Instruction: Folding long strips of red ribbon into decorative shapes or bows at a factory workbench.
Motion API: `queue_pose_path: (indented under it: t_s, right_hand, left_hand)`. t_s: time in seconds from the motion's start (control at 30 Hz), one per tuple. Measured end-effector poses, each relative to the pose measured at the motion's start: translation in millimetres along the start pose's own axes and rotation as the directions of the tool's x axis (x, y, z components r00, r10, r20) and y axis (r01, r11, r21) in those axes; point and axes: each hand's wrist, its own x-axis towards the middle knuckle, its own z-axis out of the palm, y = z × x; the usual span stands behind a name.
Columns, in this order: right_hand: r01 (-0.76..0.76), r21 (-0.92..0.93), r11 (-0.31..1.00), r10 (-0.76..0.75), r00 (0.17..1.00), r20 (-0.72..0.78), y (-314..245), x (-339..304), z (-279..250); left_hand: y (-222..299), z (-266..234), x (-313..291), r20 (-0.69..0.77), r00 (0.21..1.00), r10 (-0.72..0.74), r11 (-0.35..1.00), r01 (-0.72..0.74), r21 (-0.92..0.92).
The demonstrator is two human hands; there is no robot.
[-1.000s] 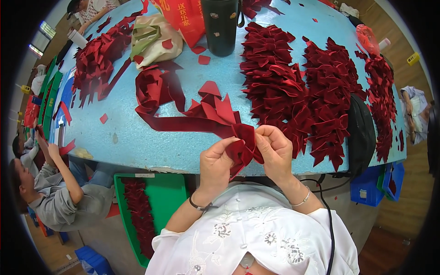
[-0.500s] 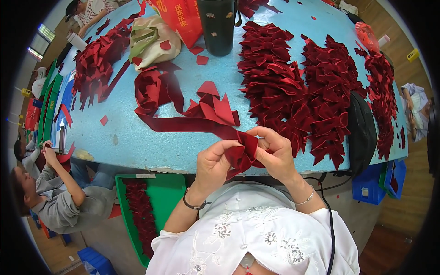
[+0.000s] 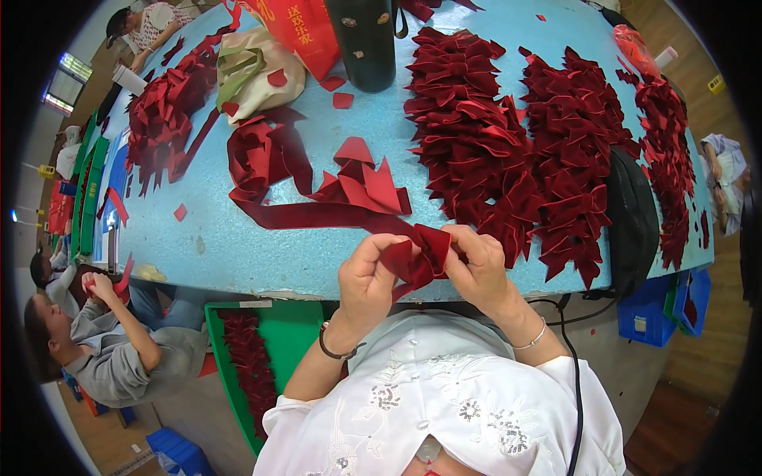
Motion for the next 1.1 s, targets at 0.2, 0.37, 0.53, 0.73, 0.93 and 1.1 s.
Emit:
queue_pose_path:
  t_s: [0.2,0.37,0.53,0.73,0.93,1.1]
  right_hand:
    - [-0.096,0.314,0.944,0.066,0.992,0.106,-4.8,14.6,-13.1]
    - [-0.405,0.328,0.854,0.316,0.902,0.293,-9.8,17.7,-17.9]
    - [-0.304,0.339,0.89,0.327,0.945,-0.012,-5.5,7.6,12.0]
    - [-0.168,0.336,0.927,0.242,0.951,-0.191,0.8,-1.9,21.0]
    - [-0.025,0.145,0.989,0.061,0.966,-0.253,9.9,-9.9,19.3]
    - [-0.052,0.367,0.929,0.127,0.975,-0.181,-6.2,-6.3,16.9]
  left_hand:
    - [-4.1,-1.7,5.7,0.104,0.989,0.104,0.962,-0.126,0.24]
    - [-1.3,1.2,12.6,0.203,0.948,0.247,0.861,-0.311,0.402]
    - [-7.5,6.3,9.8,0.037,0.985,0.167,0.927,-0.17,0.334]
    - [-19.9,5.0,5.0,-0.105,0.994,-0.018,0.993,0.03,0.115]
    - [17.2,7.2,13.7,0.098,0.963,-0.251,0.945,0.221,0.243]
    - [-6.8,10.7,0.2,-0.046,0.994,-0.098,0.951,0.107,0.289]
